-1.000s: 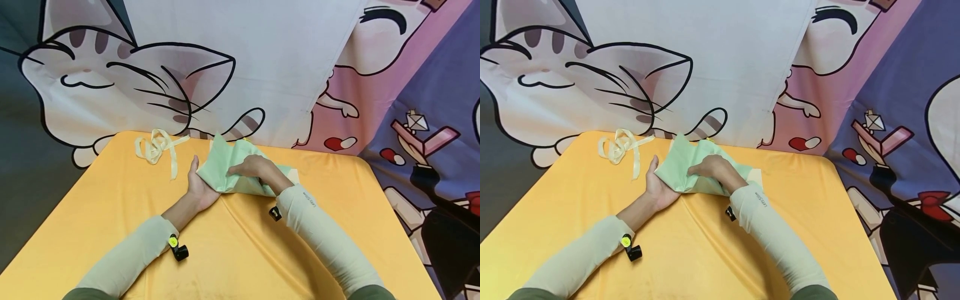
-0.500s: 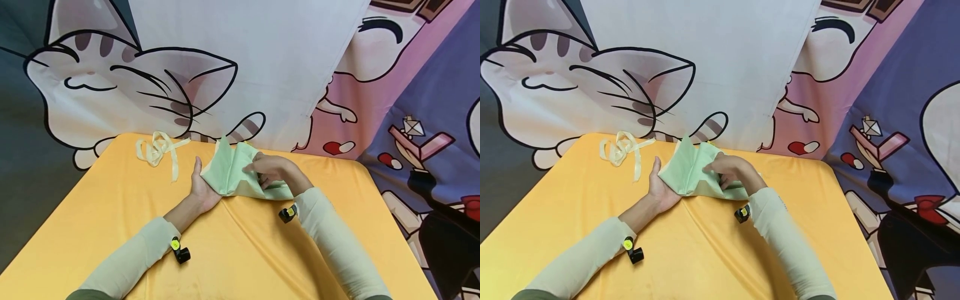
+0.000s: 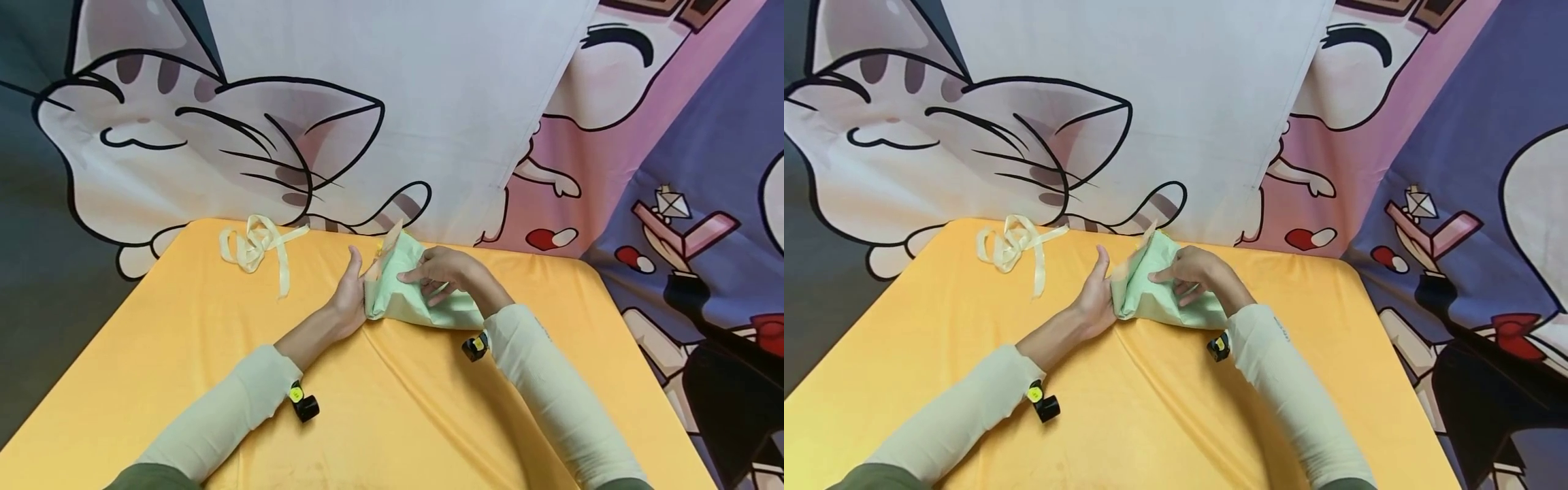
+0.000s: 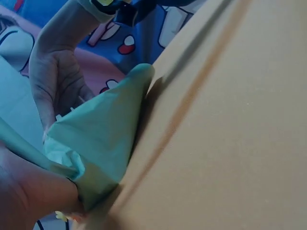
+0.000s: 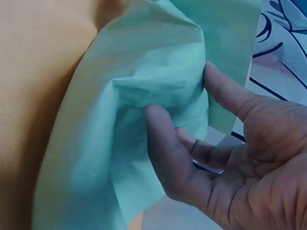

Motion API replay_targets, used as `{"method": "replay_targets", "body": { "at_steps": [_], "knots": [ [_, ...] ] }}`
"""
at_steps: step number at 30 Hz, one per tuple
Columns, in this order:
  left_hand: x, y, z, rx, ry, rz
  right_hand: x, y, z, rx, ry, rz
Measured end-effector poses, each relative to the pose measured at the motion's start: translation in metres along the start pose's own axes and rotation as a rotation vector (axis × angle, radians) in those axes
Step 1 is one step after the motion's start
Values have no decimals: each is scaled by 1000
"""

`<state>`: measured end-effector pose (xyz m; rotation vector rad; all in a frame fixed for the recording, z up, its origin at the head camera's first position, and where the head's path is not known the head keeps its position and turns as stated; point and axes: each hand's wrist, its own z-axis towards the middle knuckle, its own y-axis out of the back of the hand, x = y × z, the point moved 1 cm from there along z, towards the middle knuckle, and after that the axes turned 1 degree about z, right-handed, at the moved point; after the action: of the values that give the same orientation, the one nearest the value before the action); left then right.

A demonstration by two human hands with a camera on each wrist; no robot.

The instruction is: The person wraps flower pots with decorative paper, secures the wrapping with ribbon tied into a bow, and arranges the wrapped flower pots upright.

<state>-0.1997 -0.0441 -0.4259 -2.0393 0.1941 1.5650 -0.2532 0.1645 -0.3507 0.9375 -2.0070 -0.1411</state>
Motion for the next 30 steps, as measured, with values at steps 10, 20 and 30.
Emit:
{"method": "replay_targets", "body": {
  "at_steps": [10,20,30],
  "knots": [
    [-6,-21,1,-102,51,549,19,2,-10,3,2,-20],
    [-2,-13,4,-223,30,551,19,-5,-2,-130,31,-156],
    [8,0,4,-149,-15,806,18,-8,5,-200,45,-185]
  ]
}}
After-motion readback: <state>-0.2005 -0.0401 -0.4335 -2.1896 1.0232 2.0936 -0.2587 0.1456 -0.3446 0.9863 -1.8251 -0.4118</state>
